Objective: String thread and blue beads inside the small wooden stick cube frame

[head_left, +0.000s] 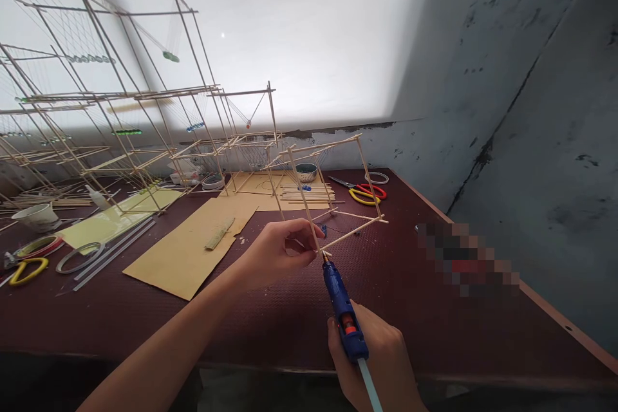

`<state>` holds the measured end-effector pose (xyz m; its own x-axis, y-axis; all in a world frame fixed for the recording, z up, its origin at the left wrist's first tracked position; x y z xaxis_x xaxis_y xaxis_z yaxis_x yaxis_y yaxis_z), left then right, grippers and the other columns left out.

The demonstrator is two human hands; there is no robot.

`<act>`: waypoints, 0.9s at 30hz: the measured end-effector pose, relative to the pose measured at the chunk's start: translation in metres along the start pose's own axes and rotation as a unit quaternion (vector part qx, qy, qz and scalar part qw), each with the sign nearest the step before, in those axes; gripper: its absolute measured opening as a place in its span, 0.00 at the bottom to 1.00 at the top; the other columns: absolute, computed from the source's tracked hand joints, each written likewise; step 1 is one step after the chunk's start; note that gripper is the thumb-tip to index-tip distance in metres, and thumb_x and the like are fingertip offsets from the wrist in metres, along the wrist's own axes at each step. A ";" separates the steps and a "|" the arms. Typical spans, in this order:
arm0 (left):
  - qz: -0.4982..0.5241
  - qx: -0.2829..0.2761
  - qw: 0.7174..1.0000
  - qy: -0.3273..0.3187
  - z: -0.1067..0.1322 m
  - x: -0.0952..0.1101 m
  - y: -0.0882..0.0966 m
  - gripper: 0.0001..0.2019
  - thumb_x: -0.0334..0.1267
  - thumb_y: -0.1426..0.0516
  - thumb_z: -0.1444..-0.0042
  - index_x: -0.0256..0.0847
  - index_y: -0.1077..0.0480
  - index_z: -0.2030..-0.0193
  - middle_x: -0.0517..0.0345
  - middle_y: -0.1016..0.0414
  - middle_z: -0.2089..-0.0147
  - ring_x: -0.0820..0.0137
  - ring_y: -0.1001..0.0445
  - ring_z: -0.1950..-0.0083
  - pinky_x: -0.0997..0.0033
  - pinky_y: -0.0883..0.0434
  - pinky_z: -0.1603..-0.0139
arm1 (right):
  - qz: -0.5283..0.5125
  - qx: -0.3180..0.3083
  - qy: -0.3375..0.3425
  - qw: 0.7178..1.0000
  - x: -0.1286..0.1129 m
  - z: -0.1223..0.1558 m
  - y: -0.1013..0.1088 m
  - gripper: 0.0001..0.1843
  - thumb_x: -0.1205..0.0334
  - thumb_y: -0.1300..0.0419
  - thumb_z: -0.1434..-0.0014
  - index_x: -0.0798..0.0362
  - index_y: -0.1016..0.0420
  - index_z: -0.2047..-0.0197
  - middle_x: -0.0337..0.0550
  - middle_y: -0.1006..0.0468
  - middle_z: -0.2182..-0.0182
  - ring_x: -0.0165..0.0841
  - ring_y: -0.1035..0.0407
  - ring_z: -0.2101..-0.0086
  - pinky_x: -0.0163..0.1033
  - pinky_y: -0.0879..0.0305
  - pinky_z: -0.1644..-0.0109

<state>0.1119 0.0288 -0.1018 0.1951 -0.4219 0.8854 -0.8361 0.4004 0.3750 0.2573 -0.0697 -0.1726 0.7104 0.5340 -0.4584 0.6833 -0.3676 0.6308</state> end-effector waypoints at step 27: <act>0.003 0.006 1.000 -0.001 0.001 0.002 0.000 0.09 0.26 0.41 0.46 0.35 0.27 0.57 0.55 0.24 0.61 0.68 0.23 0.60 0.67 0.24 0.55 | 0.036 0.013 0.055 0.998 -0.004 0.004 -0.001 0.09 0.67 0.48 0.44 0.53 0.34 0.59 0.41 0.28 0.75 0.33 0.34 0.76 0.37 0.45 0.72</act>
<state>0.1121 0.0273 -0.1008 0.1897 -0.4209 0.8871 -0.8436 0.3924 0.3666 0.2543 -0.0743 -0.1736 0.7357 0.5855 -0.3404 0.6365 -0.4261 0.6429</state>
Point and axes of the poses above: each hand's wrist, its own z-axis away from the middle knuckle, its own y-axis out of the back of the hand, x = y × z, the point moved 6 cm from there along -z, towards the middle knuckle
